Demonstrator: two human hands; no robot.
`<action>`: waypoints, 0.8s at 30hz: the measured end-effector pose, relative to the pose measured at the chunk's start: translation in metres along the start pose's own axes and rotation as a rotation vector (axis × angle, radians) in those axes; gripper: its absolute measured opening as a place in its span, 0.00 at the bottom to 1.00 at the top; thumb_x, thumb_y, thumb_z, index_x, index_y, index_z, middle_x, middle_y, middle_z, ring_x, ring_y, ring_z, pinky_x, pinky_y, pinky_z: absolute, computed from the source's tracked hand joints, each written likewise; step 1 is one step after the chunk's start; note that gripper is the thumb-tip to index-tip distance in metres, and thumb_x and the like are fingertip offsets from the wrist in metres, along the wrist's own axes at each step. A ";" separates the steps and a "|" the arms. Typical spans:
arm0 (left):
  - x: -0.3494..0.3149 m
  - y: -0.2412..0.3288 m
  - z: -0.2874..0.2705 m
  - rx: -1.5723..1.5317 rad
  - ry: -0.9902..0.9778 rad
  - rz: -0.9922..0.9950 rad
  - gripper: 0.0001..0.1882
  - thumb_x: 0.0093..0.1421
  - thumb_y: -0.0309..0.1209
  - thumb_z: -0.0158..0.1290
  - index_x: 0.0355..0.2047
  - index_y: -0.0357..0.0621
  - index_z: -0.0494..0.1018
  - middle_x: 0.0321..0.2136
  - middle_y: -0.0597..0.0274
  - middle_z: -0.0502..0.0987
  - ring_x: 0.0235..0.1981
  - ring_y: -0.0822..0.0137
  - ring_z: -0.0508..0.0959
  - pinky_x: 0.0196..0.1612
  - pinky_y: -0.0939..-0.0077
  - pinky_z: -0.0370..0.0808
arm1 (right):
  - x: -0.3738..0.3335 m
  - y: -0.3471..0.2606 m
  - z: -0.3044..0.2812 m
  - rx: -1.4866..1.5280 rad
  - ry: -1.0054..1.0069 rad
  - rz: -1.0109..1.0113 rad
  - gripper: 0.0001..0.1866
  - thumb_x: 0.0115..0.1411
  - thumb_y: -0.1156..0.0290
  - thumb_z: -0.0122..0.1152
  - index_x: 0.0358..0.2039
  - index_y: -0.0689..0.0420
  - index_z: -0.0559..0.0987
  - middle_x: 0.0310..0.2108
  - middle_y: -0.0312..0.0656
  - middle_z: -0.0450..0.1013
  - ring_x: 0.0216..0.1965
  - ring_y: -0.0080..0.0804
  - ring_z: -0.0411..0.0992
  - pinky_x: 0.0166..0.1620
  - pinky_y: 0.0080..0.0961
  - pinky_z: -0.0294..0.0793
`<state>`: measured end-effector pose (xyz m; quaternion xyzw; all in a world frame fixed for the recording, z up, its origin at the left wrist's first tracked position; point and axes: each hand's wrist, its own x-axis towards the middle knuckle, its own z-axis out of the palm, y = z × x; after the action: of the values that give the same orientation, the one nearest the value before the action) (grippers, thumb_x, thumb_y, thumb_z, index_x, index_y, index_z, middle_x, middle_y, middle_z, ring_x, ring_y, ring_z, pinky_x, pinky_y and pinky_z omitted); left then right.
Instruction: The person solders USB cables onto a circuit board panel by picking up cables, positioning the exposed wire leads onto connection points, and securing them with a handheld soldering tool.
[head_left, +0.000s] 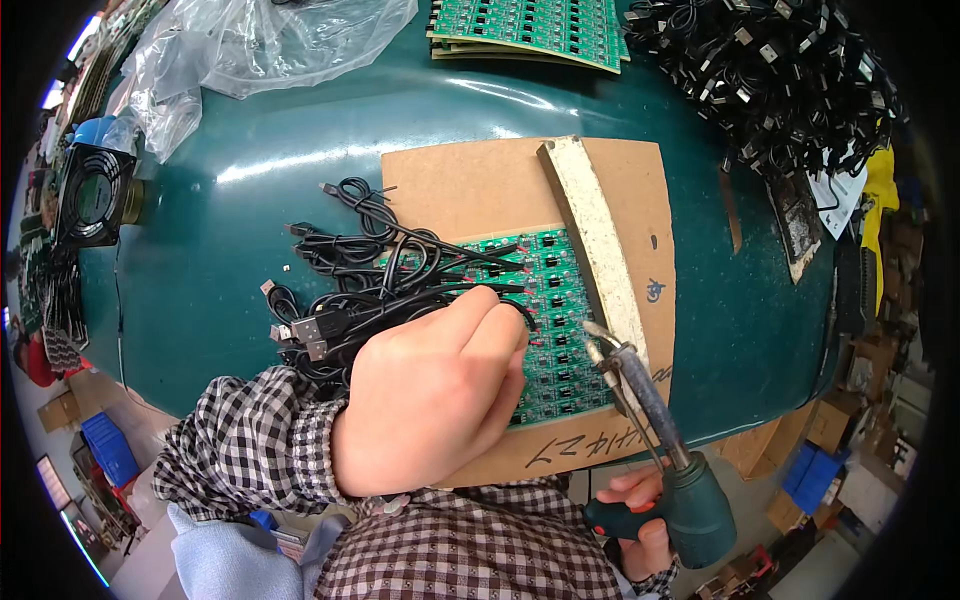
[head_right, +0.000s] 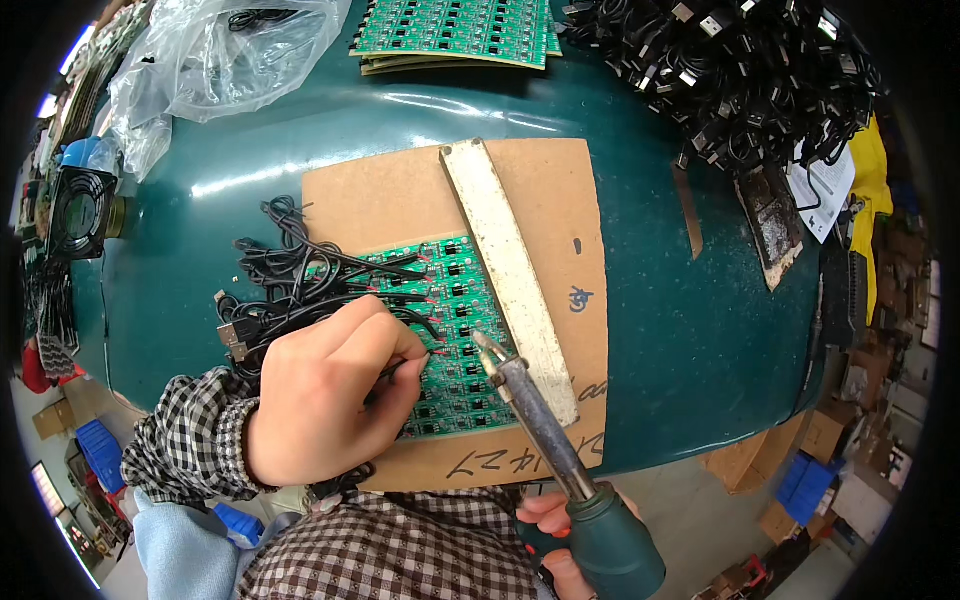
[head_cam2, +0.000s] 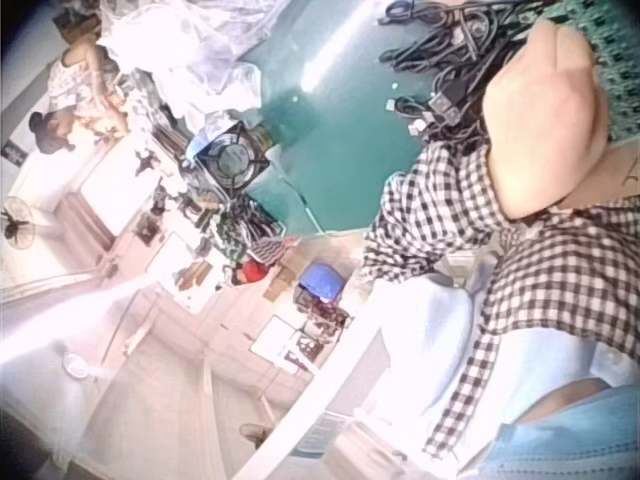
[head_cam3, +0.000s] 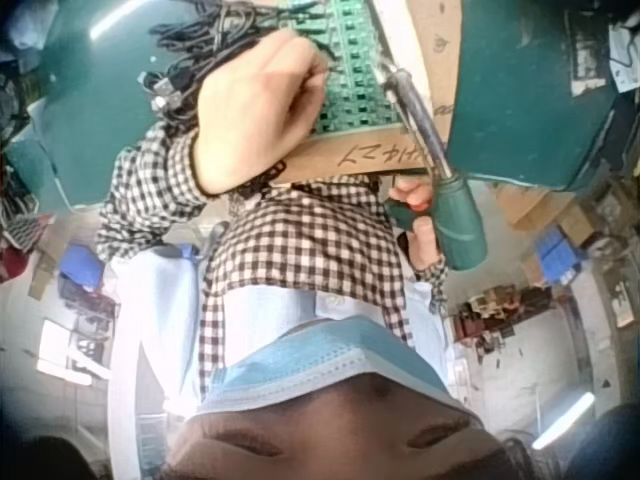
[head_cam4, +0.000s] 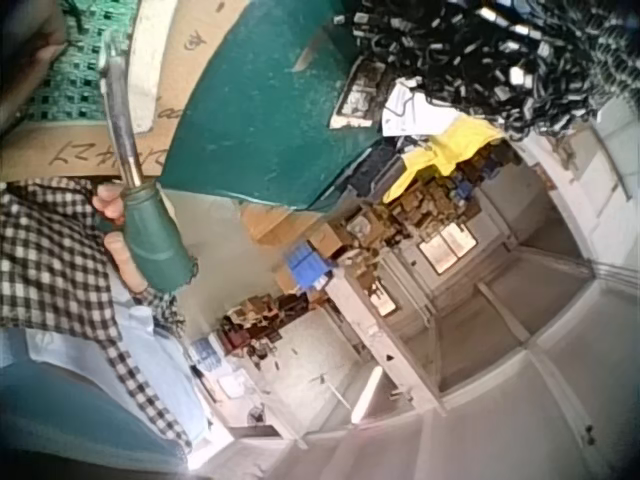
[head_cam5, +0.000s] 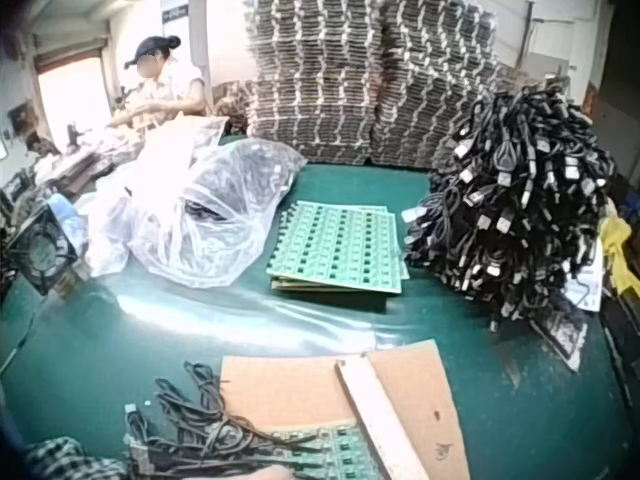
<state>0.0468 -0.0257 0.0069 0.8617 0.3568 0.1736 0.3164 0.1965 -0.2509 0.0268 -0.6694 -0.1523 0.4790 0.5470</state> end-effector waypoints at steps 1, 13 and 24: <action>0.000 0.000 0.000 -0.006 -0.001 0.008 0.08 0.43 0.19 0.55 0.24 0.44 0.70 0.21 0.62 0.69 0.19 0.63 0.73 0.21 0.73 0.68 | -0.002 0.001 -0.002 0.000 -0.001 0.000 0.26 0.55 0.49 0.61 0.37 0.61 0.67 0.38 0.50 0.68 0.40 0.40 0.75 0.41 0.35 0.80; -0.002 0.000 0.001 0.006 -0.008 -0.009 0.09 0.43 0.19 0.55 0.25 0.44 0.70 0.21 0.62 0.68 0.19 0.63 0.73 0.20 0.73 0.68 | -0.003 0.002 0.002 -0.151 -0.057 0.055 0.23 0.54 0.53 0.63 0.31 0.61 0.69 0.29 0.46 0.68 0.33 0.36 0.71 0.42 0.36 0.77; -0.002 0.000 0.002 0.001 -0.001 -0.007 0.09 0.43 0.19 0.55 0.25 0.44 0.69 0.20 0.61 0.67 0.19 0.62 0.73 0.20 0.72 0.68 | -0.004 0.005 0.003 -0.150 -0.049 0.050 0.23 0.53 0.54 0.64 0.31 0.62 0.68 0.28 0.45 0.67 0.33 0.35 0.70 0.42 0.38 0.78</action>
<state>0.0467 -0.0277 0.0056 0.8607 0.3596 0.1720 0.3167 0.1906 -0.2537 0.0239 -0.7002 -0.1844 0.4957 0.4795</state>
